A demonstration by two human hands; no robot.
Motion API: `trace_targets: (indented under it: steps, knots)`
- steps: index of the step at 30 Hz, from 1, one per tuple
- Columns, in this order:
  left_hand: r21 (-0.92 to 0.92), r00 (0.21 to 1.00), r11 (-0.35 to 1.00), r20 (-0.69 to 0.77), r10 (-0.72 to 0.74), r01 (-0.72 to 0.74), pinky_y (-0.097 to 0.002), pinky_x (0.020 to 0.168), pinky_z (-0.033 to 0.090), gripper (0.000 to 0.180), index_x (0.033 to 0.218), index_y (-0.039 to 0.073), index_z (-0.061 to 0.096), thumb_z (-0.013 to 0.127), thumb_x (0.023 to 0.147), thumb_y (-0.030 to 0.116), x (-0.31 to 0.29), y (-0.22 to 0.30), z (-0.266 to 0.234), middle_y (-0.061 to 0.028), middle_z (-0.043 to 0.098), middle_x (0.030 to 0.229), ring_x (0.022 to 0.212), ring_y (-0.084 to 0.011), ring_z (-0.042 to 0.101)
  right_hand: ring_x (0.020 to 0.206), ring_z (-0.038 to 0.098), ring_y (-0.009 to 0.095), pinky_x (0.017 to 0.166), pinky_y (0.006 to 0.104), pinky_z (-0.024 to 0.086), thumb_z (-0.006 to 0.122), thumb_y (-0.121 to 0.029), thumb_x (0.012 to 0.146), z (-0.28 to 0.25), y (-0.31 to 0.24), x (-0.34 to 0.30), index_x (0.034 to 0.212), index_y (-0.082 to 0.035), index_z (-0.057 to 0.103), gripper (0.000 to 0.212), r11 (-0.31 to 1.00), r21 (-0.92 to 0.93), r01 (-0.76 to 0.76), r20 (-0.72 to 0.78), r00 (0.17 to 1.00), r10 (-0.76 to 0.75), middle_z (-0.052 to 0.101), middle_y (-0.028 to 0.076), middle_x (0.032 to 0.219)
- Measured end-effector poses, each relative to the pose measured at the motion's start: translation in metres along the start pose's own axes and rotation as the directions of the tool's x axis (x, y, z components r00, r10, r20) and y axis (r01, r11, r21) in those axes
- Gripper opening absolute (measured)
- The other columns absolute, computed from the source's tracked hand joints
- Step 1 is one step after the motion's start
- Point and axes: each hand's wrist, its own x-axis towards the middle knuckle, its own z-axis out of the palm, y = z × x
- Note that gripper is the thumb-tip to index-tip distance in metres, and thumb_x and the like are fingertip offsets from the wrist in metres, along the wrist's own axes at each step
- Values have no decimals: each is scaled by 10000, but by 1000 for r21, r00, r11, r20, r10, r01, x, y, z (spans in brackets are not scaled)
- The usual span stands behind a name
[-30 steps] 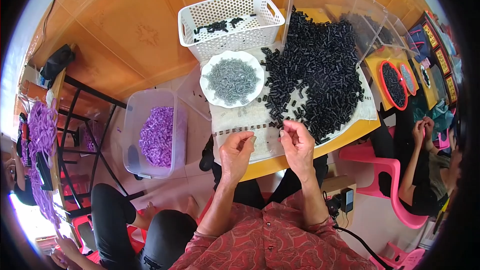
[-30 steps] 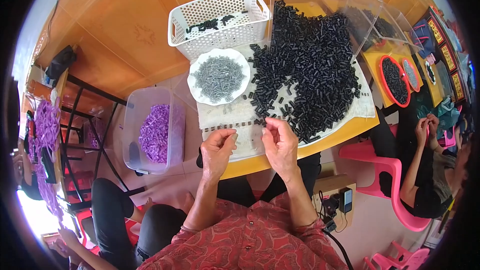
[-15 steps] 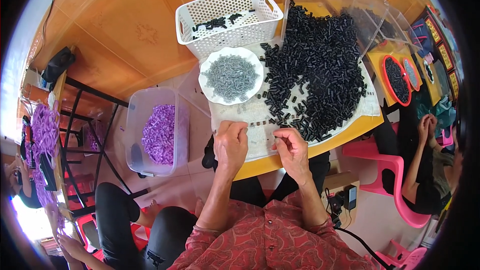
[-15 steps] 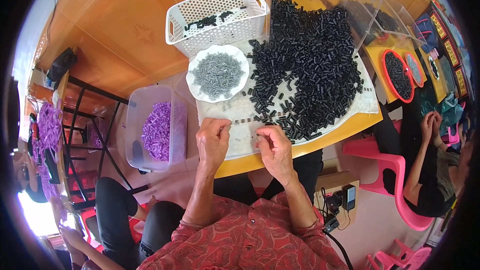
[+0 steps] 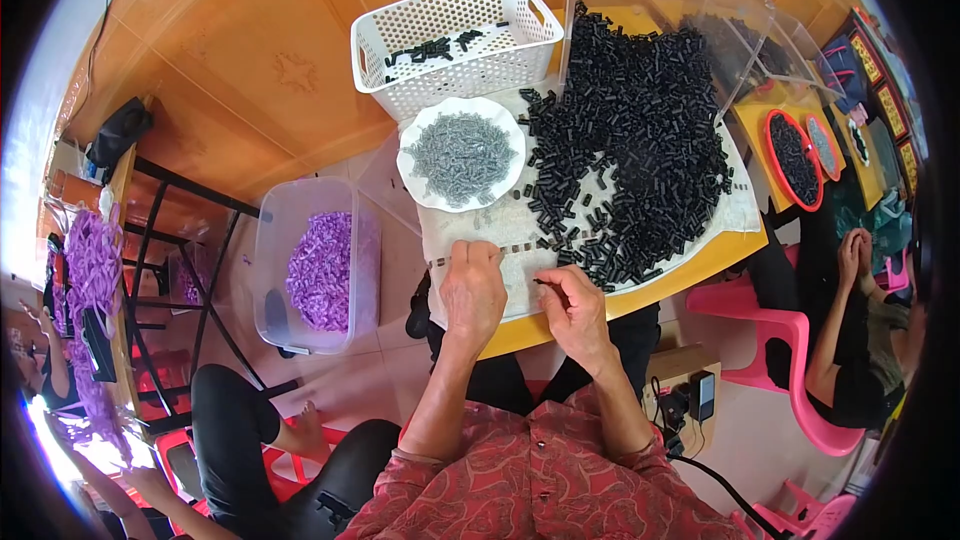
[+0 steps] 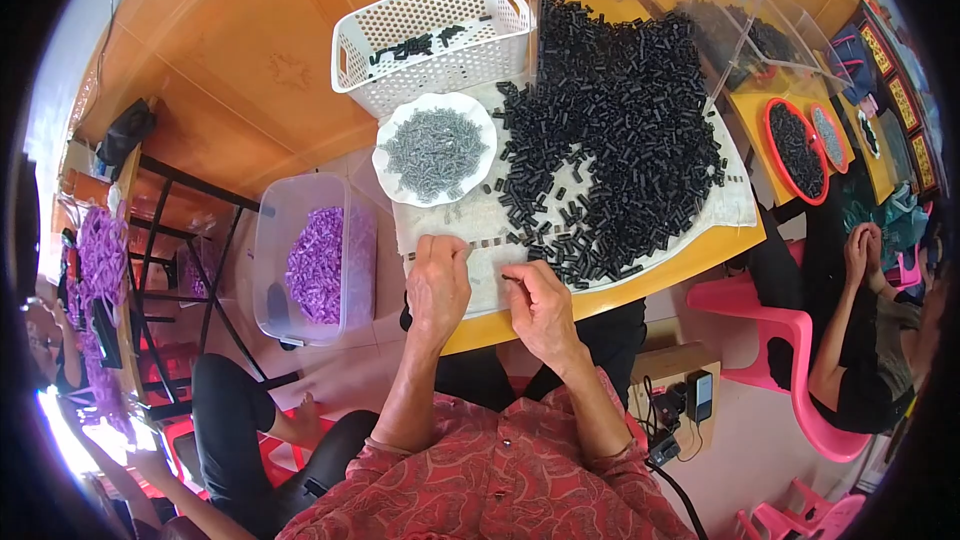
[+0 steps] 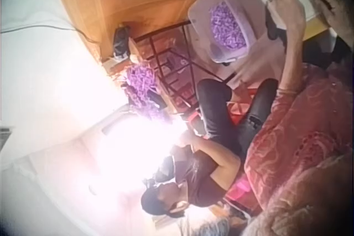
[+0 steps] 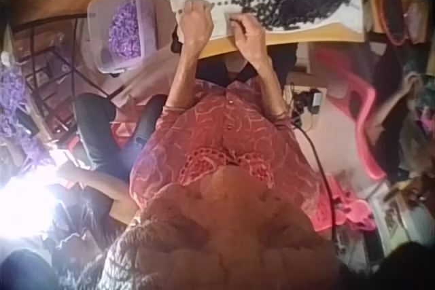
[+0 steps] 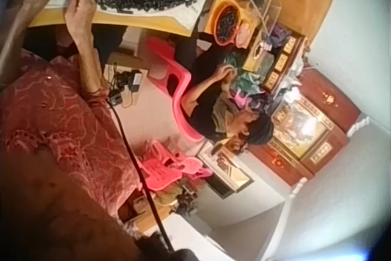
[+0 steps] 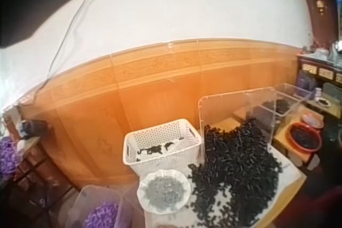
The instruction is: Assembling small black plastic parts with silver metal sliders by hand.
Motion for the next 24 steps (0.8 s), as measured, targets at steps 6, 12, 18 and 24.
trace_targets:
  steps: [6, 12, 18, 24]
  knots:
    - [-138, 995, 988, -81, 55, -66, -397, 654, 483, 103, 965, 0, 557, 568, 863, 7, -2, -11, 0, -151, 584, 874, 757, -302, 608, 653, 637, 153, 569, 253, 494, 580, 82, 840, 2, 4, -1, 976, 33, 615, 148, 1000, -2, -8, 0, 1000, 8, 601, 98, 845]
    - [-751, 902, 504, 318, -291, 428, -223, 591, 468, 93, 989, -15, 574, 578, 915, 41, -2, -6, -8, -31, 605, 813, 684, -72, 574, 649, 638, 151, 574, 254, 496, 581, 80, 842, 4, 7, -2, 986, 33, 609, 155, 999, -29, 16, 13, 1000, -16, 599, 96, 839]
    - [-821, 902, 374, 381, -205, 432, -220, 598, 467, 122, 1036, -12, 595, 559, 930, 36, -9, -4, -12, -36, 602, 781, 659, -81, 551, 685, 617, 130, 577, 252, 474, 630, 50, 833, 9, 7, -6, 980, 25, 613, 149, 882, 406, -241, -37, 960, 279, 611, 84, 840]
    - [-768, 902, 474, 377, -209, 431, -218, 567, 470, 142, 1044, -12, 590, 536, 955, 85, -21, 0, -2, -20, 581, 795, 655, -70, 555, 668, 589, 103, 566, 231, 457, 625, 42, 840, 4, -1, -2, 961, 10, 640, 127, 978, 195, -79, -35, 996, 87, 602, 67, 825]
